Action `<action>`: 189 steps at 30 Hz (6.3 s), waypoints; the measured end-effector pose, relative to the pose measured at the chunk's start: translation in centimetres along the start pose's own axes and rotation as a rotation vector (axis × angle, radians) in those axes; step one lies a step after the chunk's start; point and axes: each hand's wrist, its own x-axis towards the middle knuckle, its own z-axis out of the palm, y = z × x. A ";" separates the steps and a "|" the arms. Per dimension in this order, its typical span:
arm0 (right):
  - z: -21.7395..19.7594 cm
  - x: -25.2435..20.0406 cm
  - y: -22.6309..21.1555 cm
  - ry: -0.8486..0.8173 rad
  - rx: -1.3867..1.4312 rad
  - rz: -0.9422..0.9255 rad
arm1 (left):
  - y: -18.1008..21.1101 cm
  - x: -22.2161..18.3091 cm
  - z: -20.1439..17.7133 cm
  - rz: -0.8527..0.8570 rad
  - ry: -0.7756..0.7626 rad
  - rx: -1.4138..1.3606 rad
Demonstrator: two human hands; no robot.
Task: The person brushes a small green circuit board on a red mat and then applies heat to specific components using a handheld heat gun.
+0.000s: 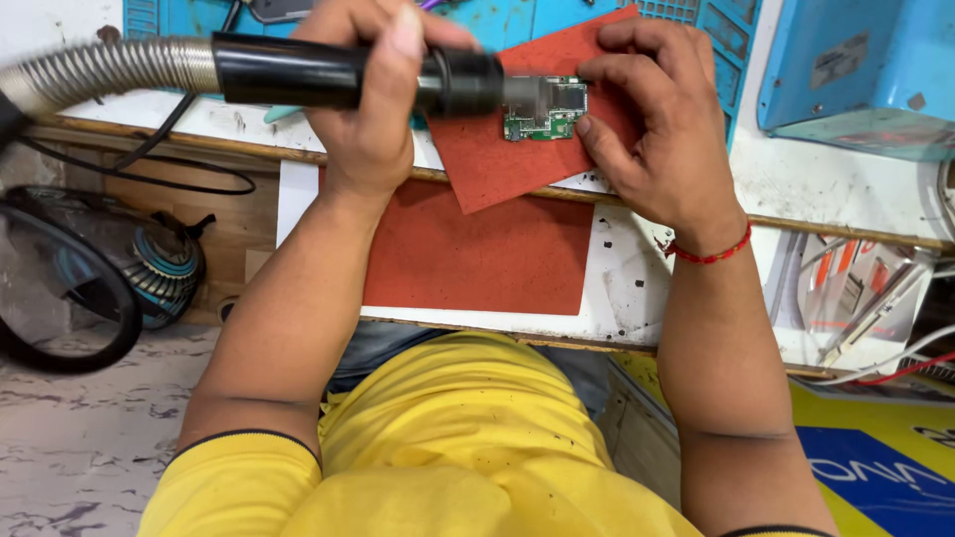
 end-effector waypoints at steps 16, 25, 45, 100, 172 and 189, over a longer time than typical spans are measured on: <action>-0.4 0.2 0.5 0.015 0.007 -0.011 | 0.7 0.4 0.5 -0.068 0.005 -0.006; -0.3 0.7 1.2 -0.064 -0.057 -0.033 | 0.7 0.4 -0.3 -0.102 0.051 -0.002; -1.7 2.1 3.7 -0.184 -0.061 -0.237 | -2.2 -2.2 0.3 -0.115 0.254 0.019; -1.3 2.1 3.9 -0.179 -0.053 -0.201 | 1.0 -0.8 0.3 -0.083 0.013 0.064; -1.3 3.1 2.8 -0.164 -0.051 -0.150 | 1.0 0.2 0.0 -0.109 -0.012 -0.030; -1.2 1.8 4.2 -0.186 -0.048 -0.185 | 0.9 -0.6 0.1 -0.140 0.031 -0.073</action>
